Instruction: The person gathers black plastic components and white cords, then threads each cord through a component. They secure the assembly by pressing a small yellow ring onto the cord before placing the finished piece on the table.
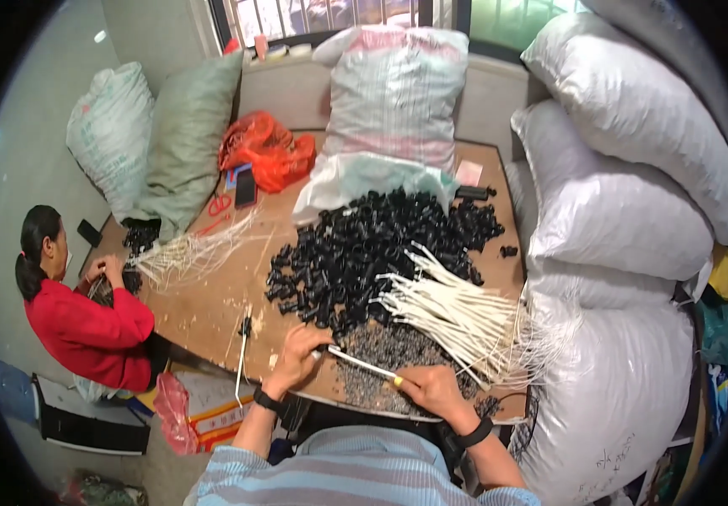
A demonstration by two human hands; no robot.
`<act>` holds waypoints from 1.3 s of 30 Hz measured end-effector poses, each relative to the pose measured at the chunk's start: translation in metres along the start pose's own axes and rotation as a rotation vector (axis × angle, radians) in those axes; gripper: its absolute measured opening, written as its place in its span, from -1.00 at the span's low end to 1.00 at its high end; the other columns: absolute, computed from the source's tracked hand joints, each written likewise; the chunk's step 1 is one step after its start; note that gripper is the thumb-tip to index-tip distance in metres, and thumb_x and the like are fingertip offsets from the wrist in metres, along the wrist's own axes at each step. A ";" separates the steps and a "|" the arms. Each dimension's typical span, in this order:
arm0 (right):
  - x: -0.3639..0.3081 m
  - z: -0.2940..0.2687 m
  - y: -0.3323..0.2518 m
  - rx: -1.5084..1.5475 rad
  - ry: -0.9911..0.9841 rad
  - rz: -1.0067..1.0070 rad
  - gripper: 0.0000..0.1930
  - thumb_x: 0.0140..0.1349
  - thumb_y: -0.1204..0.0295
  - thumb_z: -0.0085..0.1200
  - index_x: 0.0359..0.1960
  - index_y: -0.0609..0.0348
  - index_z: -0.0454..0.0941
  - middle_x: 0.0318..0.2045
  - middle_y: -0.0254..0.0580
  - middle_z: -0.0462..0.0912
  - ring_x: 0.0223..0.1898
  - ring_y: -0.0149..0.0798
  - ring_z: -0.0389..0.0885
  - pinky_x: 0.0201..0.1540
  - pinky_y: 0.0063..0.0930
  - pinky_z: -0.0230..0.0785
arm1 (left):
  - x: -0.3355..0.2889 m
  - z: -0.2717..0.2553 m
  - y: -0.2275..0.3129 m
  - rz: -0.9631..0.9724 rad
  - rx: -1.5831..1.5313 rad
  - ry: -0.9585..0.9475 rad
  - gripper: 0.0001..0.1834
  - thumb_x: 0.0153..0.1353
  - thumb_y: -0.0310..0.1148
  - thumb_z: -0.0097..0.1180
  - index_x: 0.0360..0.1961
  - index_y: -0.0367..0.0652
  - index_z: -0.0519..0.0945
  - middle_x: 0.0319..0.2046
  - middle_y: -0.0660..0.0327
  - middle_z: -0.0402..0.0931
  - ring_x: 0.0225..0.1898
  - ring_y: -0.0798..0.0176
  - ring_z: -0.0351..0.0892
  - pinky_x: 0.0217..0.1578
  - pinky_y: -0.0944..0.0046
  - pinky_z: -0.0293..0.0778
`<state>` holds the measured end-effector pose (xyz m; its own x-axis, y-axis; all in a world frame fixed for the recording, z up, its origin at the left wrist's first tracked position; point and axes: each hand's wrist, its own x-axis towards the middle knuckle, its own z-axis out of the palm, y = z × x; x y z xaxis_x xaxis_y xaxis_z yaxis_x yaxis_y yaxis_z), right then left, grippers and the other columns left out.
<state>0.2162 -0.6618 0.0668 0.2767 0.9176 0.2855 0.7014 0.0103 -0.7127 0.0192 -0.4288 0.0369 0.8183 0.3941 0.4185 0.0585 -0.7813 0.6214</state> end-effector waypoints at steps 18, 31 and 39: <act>0.019 0.040 -0.023 -0.263 -0.050 -0.139 -0.72 0.07 0.27 0.29 -0.28 0.10 0.52 -0.56 -0.18 0.55 -0.56 -0.15 0.56 -0.53 -0.38 0.36 | 0.005 0.034 0.078 -0.797 -0.804 -0.019 -0.87 0.19 -0.44 0.13 -0.24 -0.22 0.58 -0.61 0.33 0.52 -0.69 0.55 0.39 -0.73 0.52 0.23; 0.006 0.053 -0.004 -0.134 0.197 0.116 -0.91 0.04 0.44 0.19 -0.38 0.09 0.62 -0.71 -0.13 0.55 -0.67 -0.11 0.57 -0.61 -0.28 0.37 | -0.023 0.058 0.049 -0.240 -0.071 -0.074 -0.58 -0.10 -0.70 -0.04 -0.13 -0.23 0.52 -0.26 -0.03 0.48 -0.13 -0.15 0.43 -0.12 -0.01 0.38; 0.006 0.058 -0.001 -0.108 0.161 0.172 -0.90 0.04 0.45 0.19 -0.36 0.07 0.61 -0.71 -0.12 0.54 -0.67 -0.09 0.56 -0.60 -0.28 0.35 | -0.017 0.057 0.056 -0.288 -0.085 -0.203 -0.54 -0.13 -0.73 -0.13 -0.11 -0.29 0.49 -0.24 -0.07 0.44 -0.11 -0.19 0.42 -0.06 0.02 0.37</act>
<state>0.1787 -0.6334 0.0317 0.4930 0.8268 0.2709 0.6985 -0.1904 -0.6898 0.0412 -0.5068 0.0270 0.8724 0.4816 0.0837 0.2622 -0.6055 0.7514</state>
